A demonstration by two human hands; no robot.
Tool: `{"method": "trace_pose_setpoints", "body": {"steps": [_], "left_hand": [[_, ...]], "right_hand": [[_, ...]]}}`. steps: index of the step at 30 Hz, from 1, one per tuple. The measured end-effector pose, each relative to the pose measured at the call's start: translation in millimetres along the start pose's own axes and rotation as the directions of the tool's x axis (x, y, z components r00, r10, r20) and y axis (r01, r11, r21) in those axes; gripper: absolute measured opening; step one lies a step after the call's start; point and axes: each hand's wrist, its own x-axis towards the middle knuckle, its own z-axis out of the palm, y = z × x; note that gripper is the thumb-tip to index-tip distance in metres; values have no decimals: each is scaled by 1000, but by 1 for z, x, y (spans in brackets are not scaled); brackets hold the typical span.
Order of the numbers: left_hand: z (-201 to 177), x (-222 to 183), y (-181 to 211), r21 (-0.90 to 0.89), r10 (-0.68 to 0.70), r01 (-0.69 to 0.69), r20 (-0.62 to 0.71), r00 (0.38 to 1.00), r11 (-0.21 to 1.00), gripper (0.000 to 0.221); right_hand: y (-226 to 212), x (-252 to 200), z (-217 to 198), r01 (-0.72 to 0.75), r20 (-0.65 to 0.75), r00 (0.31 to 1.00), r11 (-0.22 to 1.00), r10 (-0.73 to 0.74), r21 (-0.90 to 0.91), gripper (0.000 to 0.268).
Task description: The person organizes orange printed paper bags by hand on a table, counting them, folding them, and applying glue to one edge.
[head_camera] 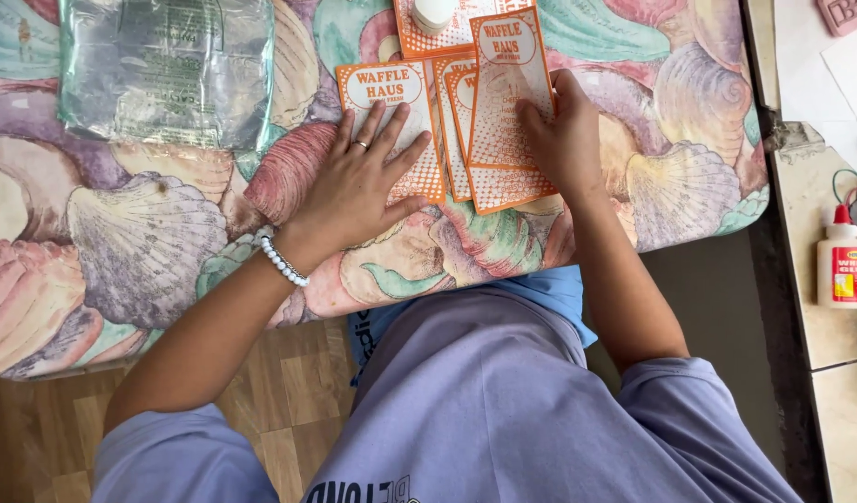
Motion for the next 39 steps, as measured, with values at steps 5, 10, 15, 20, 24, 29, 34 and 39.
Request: {"method": "trace_pose_setpoints", "body": {"steps": [5,10,15,20,24,29,34,39], "left_hand": [[-4,1,4,19,33,-34,52,998,999,83],[1,3,8,-8,29,-29,55,998,1000,72],[6,4,7,26,53,-53,1,999,998,70],[6,3,5,8,40,-40,23,999,999,70],[2,0,6,-1,44,-44,10,999,999,75],[-1,3,8,30,23,-24,23,999,999,79],[-10,17,26,-31,124,-124,0,992,992,71],[12,34,28,-1,233,-233,-37,972,972,58]], "right_hand": [[-11,-3,2,27,14,1000,995,-28,94,12],[-5,-5,4,26,18,999,989,-29,144,15],[4,-3,0,33,-34,999,997,-31,65,19],[25,4,-21,18,-50,999,997,-14,73,12],[60,12,-47,13,-108,994,998,-6,69,14],[74,14,-67,-27,-132,990,975,57,219,14],[104,19,-74,-56,-153,984,976,90,212,31],[99,17,-63,-62,-162,982,975,98,212,50]]}}
